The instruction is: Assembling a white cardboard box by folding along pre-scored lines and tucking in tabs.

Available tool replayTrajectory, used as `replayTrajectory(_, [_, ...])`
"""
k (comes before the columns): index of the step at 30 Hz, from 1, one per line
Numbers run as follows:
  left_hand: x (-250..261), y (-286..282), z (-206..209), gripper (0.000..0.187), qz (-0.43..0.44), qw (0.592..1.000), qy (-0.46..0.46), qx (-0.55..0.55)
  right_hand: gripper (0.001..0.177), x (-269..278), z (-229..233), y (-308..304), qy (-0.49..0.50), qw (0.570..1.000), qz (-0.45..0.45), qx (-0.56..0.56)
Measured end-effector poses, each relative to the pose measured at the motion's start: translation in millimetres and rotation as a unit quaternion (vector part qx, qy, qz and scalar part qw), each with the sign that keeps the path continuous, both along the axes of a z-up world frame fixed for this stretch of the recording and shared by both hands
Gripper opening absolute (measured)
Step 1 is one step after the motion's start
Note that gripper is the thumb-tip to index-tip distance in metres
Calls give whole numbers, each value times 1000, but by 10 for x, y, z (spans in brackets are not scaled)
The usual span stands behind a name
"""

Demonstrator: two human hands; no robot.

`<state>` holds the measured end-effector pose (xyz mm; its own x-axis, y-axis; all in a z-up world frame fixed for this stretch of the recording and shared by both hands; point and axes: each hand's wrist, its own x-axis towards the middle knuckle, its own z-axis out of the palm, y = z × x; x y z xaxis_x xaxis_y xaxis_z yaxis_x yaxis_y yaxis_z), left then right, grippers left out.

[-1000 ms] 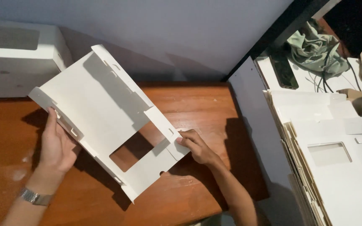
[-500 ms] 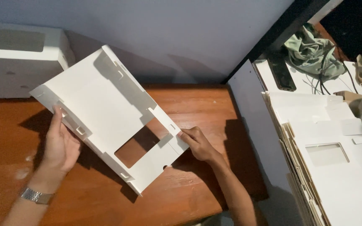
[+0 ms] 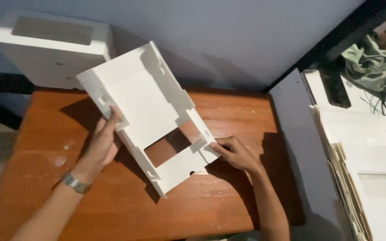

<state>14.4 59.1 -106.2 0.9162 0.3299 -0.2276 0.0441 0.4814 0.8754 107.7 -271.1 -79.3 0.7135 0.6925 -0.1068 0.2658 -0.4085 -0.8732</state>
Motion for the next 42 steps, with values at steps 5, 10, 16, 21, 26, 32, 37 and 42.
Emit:
replayTrajectory(5, [-84,-131,263,64,-42,999,14,-7,32,-111,271,-76,79,995,-17,-57])
replayTrajectory(10, [-120,-136,237,66,-55,998,44,-1,30,72,34,-233,83,996,-26,-11])
replayTrajectory(16, [-68,-50,202,60,-29,999,19,6,41,106,-85,-325,143,989,-28,-21])
replayTrajectory(21, [-120,-87,384,66,-50,996,21,65,42,39,20,-246,135,988,37,66])
replayTrajectory(26, [-129,-187,363,57,-60,995,11,75,34,166,-192,-484,63,995,2,82])
replayTrajectory(32, [-225,-399,143,66,-148,980,-23,133,38,336,-468,-446,-3,977,-110,181])
replayTrajectory(37, [-231,-348,166,74,-167,954,-38,247,73,77,-391,-53,-4,987,-103,119])
replayTrajectory(42, [-243,-288,217,83,-115,883,-14,455,65,-89,-131,178,0,974,-217,60])
